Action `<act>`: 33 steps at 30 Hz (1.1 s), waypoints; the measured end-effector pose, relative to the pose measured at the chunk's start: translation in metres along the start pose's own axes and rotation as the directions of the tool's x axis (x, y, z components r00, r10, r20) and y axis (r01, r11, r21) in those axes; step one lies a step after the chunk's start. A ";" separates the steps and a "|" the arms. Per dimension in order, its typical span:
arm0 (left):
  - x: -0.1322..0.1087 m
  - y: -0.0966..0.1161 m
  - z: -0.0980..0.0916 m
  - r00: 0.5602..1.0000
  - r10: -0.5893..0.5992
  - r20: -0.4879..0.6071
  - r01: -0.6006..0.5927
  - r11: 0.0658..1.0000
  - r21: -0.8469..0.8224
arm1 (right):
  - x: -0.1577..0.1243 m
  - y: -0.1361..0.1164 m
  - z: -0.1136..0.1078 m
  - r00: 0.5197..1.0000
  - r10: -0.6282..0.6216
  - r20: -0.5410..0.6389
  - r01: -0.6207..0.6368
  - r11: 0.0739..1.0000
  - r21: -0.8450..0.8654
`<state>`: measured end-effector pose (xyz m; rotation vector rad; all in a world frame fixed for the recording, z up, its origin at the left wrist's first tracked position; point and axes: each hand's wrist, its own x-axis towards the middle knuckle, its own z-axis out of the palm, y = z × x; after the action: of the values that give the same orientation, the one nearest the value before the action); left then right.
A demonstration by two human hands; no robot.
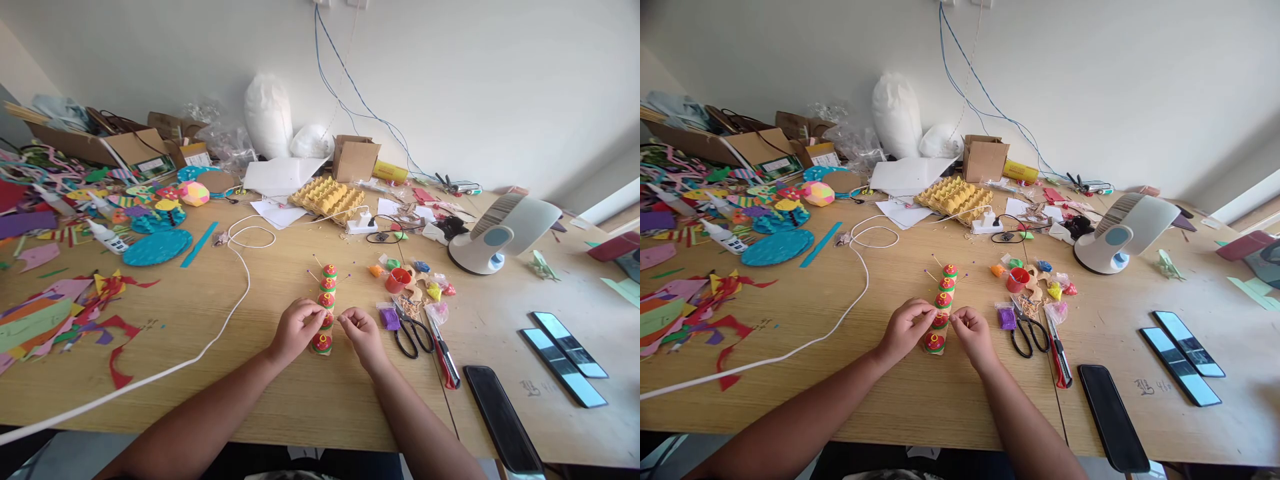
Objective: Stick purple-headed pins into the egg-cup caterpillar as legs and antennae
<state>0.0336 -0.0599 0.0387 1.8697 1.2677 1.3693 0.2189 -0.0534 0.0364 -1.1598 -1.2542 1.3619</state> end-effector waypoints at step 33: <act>0.003 -0.011 0.005 0.940 -0.340 0.007 0.327 0.898 -0.293 | 0.006 0.006 -0.003 0.996 0.093 0.011 -0.091 0.932 0.350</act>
<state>0.0336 -0.0520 0.0292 1.3573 1.2604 1.3310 0.2210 -0.0474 0.0304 -0.9787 -0.9121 1.5757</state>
